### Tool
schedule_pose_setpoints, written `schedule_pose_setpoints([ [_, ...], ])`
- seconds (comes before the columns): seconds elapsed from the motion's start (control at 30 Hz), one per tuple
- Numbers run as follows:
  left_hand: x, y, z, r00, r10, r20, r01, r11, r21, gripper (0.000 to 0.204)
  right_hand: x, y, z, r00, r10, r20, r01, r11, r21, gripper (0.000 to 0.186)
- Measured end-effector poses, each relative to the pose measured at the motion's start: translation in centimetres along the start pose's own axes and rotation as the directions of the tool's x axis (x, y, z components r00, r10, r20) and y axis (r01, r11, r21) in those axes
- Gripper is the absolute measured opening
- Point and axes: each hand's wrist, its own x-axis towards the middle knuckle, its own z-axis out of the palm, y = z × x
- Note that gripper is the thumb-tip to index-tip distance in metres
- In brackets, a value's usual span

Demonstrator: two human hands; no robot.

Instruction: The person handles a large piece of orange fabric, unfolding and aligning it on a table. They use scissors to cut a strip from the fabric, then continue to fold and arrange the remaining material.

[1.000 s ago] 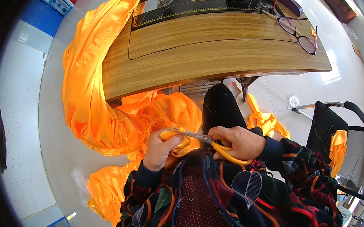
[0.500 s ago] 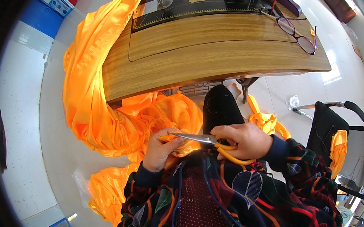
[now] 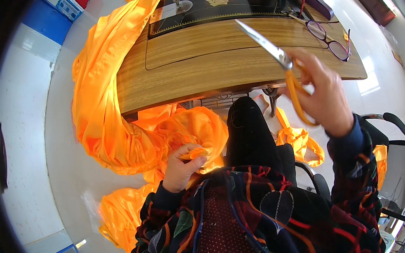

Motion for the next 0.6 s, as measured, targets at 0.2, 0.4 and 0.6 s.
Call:
schedule_pose_setpoints([
  [0.2, 0.0, -0.5, 0.4, 0.931, 0.358, 0.069, -0.356, 0.853, 0.382, 0.027, 4.0, 4.1, -0.6, 0.984, 0.172, 0.046, -0.158, 0.964, -0.212, 0.051],
  [0.4, 0.1, -0.8, 0.9, 0.962, 0.268, 0.052, -0.267, 0.891, 0.367, 0.027, 4.1, 3.3, 0.8, 0.996, -0.043, -0.074, 0.013, 0.929, -0.37, 0.042],
  [0.6, 0.2, -1.5, 1.0, 0.968, 0.241, 0.075, -0.25, 0.876, 0.413, 0.032, -2.0, -2.9, 6.8, 0.949, -0.311, 0.054, 0.304, 0.947, 0.104, 0.04],
])
